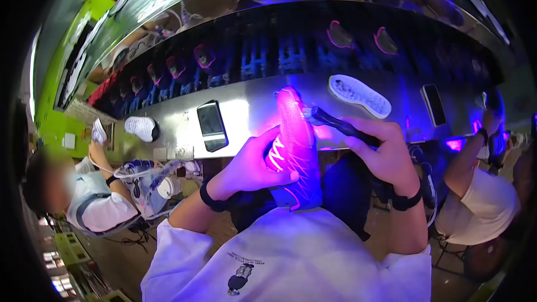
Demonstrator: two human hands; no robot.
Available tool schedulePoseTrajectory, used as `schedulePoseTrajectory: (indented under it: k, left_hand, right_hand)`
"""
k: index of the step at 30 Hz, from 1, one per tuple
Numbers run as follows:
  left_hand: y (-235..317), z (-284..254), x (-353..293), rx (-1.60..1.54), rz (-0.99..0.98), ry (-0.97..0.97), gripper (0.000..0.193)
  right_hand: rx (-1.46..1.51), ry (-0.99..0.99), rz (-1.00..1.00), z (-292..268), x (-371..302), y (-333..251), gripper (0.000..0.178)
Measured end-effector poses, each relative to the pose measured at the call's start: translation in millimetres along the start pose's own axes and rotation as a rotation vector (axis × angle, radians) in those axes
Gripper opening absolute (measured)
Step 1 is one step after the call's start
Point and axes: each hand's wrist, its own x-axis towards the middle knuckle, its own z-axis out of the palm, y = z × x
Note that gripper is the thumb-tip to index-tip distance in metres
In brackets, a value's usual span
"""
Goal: Checking shoe upper quality and preparing for sole attachment on a production line.
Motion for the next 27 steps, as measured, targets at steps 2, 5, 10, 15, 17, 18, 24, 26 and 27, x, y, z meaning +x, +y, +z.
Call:
schedulePoseTrajectory:
  k: [2, 5, 10, 15, 17, 18, 24, 26, 27]
  left_hand:
    - [-11, 4, 7, -0.051, 0.032, 0.074, 0.083]
    - [-2, 10, 10, -0.375, -0.125, 0.054, 0.079]
    - [-7, 21, 31, -0.581, -0.254, -0.001, 0.063]
    - [-6, 23, 39, -0.682, -0.411, 0.009, 0.056]
    - [-9, 25, 39, -0.702, -0.404, 0.027, 0.056]
    - [-11, 26, 37, -0.726, -0.398, 0.045, 0.055]
    - [-22, 20, 24, -0.673, -0.307, 0.069, 0.055]
    - [-29, 19, 18, -0.658, -0.274, 0.124, 0.058]
    - [-36, 17, 16, -0.577, -0.299, 0.177, 0.059]
  right_hand:
    - [-0.059, -0.005, -0.038, -2, 0, 7, 0.034]
    - [-0.005, -0.018, 0.071, 5, -10, 18, 0.035]
    - [0.064, 0.154, 0.007, 13, -22, 59, 0.035]
    - [0.066, 0.190, 0.017, 26, -32, 70, 0.034]
    - [0.082, 0.208, 0.005, 31, -35, 74, 0.035]
    - [0.101, 0.202, 0.037, 31, -37, 71, 0.036]
    - [0.140, 0.002, 0.190, 21, -48, 59, 0.036]
    - [0.173, -0.085, 0.239, 14, -53, 50, 0.036]
    - [0.146, -0.129, 0.243, 12, -55, 46, 0.037]
